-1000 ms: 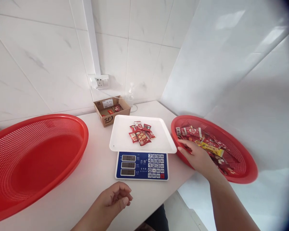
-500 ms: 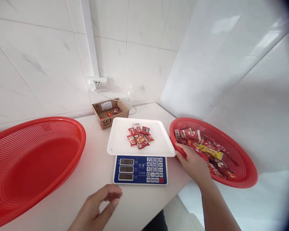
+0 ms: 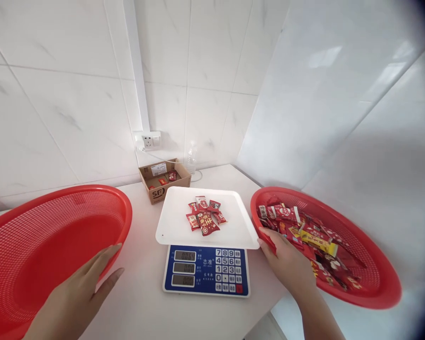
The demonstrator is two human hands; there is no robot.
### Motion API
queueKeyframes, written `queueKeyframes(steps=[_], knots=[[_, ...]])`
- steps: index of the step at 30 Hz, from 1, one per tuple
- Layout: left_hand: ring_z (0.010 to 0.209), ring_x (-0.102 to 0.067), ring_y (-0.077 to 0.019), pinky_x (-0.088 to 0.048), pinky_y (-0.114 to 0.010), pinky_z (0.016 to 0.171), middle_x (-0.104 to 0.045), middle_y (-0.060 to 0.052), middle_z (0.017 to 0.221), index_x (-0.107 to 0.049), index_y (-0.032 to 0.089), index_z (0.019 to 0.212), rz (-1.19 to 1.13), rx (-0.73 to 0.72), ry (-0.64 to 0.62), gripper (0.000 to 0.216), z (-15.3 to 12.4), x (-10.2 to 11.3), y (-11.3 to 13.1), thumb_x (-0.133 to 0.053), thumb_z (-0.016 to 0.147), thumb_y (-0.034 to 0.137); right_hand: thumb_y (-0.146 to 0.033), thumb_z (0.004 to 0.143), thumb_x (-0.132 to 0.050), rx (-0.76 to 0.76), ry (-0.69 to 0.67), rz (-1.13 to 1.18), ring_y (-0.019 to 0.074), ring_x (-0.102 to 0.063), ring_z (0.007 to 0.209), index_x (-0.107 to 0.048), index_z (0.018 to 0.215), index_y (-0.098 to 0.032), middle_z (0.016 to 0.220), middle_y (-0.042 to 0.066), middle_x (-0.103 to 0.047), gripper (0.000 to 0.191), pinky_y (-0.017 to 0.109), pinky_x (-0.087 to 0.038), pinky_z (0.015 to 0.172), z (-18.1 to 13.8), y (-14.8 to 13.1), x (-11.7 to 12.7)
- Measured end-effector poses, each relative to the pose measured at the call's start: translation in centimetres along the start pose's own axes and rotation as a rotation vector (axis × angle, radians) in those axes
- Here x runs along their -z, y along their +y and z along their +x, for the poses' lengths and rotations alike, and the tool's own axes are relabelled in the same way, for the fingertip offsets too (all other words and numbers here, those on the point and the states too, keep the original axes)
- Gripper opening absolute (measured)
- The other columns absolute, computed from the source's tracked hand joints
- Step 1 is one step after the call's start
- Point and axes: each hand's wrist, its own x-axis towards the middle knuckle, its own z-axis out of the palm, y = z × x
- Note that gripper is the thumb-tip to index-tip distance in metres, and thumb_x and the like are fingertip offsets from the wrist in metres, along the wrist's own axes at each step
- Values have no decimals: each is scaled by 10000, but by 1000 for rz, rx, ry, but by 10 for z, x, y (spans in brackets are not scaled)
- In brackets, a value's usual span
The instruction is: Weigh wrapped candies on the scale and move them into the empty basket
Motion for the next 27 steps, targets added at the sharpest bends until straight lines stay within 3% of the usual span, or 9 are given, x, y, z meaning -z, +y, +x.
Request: queueKeyframes(steps=[4,8,13,16,22,27], knots=[[1255,-444,-308,-465,-457,923,-482,-58,1383,-412,310,1338,35,-57,-139,488,2,3,28,-384,877,471,-438,874,-331,8,-7,6,245,-600,1037,-565,1176,-284,1229,31,-598,412,343,-525,671,0,1,0],[1289,-402,-269,-372,-441,1029,-461,-37,1400,-471,296,1296,-47,-205,-157,446,9,8,65,-402,878,433,-444,871,-330,20,-3,14,244,-598,1047,-567,1175,-292,1231,26,-597,415,344,-531,679,0,2,-1],[1251,-444,-256,-398,-406,1003,-467,-21,1390,-520,304,1236,-124,-374,-337,395,37,17,120,-408,876,421,-449,864,-339,30,-3,49,238,-598,1049,-573,1173,-273,1234,33,-596,426,352,-534,723,-1,2,1],[1202,-478,-243,-408,-390,976,-511,-71,1334,-491,223,1247,-45,-489,-365,400,65,14,145,-403,881,358,-457,861,-337,17,-39,62,240,-583,1081,-554,1192,-277,1257,26,-580,435,361,-530,744,0,1,3],[1099,-492,-330,-429,-452,876,-610,-151,1115,-572,145,1078,40,-536,-329,352,109,-14,167,-534,783,334,-472,847,-349,31,-82,112,244,-547,1136,-543,1207,-268,1288,28,-556,457,378,-510,812,2,4,3],[999,-557,-283,-459,-377,796,-607,-93,1049,-557,209,1050,31,-531,-309,307,114,-28,169,-521,745,225,-466,842,-351,38,-69,121,247,-546,1137,-552,1197,-273,1284,28,-559,451,386,-504,822,1,5,3]])
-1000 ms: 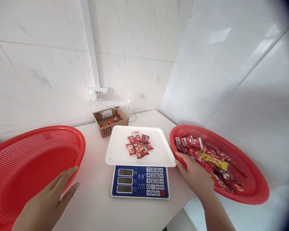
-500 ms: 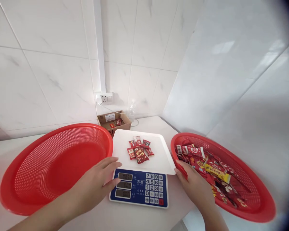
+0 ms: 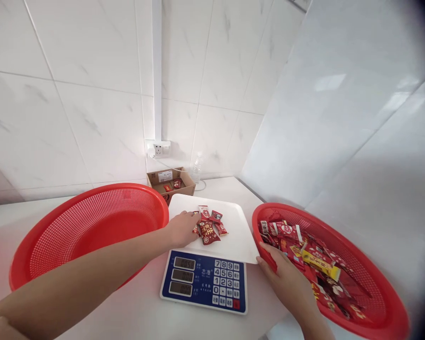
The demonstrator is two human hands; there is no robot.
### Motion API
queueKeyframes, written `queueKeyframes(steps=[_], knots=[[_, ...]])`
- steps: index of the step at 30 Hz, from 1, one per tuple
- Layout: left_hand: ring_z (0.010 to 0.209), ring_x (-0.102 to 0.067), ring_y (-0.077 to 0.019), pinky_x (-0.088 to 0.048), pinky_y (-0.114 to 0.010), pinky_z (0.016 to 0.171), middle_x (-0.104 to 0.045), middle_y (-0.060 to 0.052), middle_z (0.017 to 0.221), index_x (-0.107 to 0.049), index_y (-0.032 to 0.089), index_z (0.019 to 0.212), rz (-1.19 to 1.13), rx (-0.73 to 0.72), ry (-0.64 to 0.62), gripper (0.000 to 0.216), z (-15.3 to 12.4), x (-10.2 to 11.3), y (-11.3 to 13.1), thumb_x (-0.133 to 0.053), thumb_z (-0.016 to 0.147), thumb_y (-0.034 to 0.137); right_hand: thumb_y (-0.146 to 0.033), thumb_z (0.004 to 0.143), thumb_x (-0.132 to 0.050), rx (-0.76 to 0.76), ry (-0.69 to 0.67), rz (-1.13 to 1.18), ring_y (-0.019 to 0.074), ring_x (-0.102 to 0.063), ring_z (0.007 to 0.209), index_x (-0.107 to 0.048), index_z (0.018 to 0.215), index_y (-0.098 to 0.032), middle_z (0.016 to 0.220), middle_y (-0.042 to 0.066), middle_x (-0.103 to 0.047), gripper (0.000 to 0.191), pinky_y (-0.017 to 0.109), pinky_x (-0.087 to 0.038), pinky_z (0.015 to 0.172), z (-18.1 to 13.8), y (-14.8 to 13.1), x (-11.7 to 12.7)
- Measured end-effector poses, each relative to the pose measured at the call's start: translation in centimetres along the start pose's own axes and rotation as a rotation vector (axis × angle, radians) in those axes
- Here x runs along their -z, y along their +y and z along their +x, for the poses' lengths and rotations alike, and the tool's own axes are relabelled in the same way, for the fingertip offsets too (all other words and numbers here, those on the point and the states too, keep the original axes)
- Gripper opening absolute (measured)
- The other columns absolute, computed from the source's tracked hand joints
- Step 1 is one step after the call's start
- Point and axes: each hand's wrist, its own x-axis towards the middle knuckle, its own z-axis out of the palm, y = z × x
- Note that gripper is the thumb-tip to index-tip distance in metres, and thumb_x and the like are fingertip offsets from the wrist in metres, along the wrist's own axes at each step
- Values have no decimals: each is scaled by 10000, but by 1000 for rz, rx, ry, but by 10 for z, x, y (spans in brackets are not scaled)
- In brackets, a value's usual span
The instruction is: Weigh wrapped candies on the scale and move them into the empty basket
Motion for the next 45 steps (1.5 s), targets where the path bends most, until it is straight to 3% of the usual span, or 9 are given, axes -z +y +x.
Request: queueKeyframes(steps=[5,13,17,20,25,28,37,41,45], knots=[[774,-617,-158,-478,-264,696,-572,-41,1017,-562,223,998,-26,44,72,340,-13,18,-11,-406,734,76,-484,844,-335,-29,-37,-9,244,-528,1159,-533,1217,-262,1314,22,-532,477,386,-502,836,0,-2,1],[779,-650,-275,-501,-347,624,-692,-85,893,-644,182,922,111,149,73,325,-52,81,-65,-430,693,97,-518,841,-328,-43,-75,11,240,-494,1200,-516,1236,-264,1341,21,-506,506,383,-489,877,0,0,3],[1003,-607,-291,-484,-360,810,-663,-47,1070,-633,127,1068,171,58,58,411,-44,72,-53,-314,818,199,-530,836,-334,-52,-89,42,248,-479,1214,-515,1241,-251,1343,35,-503,524,400,-461,921,2,2,1],[1119,-539,-225,-429,-337,934,-636,-47,1160,-589,194,1144,196,-82,9,349,-22,52,-30,-420,838,193,-525,834,-341,-54,-98,65,246,-466,1225,-516,1242,-245,1349,38,-497,525,403,-442,944,3,3,1],[1077,-531,-256,-464,-398,858,-620,-108,1096,-582,163,1107,304,-166,-35,347,15,19,-7,-496,792,46,-513,832,-352,-40,-106,68,251,-461,1229,-512,1259,-230,1361,42,-484,536,400,-440,947,0,2,4],[1069,-528,-243,-459,-439,857,-589,-83,1115,-589,155,1048,353,-165,-33,219,26,13,-8,-522,843,121,-494,836,-357,-25,-93,64,253,-461,1229,-517,1259,-235,1357,43,-489,520,398,-449,932,0,1,5],[893,-588,-185,-490,-383,769,-606,-47,1006,-566,157,1035,296,-105,-93,210,15,18,-29,-537,868,280,-497,845,-342,-41,-82,20,264,-474,1215,-508,1271,-250,1360,38,-484,519,408,-487,864,-1,0,4],[859,-578,-173,-465,-339,757,-552,-66,1088,-542,160,1055,218,-37,-17,201,7,32,-43,-480,864,172,-502,845,-343,-33,-73,14,262,-476,1214,-516,1263,-253,1355,39,-490,517,400,-487,865,-2,-1,4],[783,-573,-176,-432,-287,685,-565,-52,999,-601,172,841,109,60,30,156,-14,62,-64,-487,779,86,-503,843,-343,-40,-81,15,256,-470,1220,-516,1259,-252,1360,35,-484,516,399,-486,868,0,0,2]])
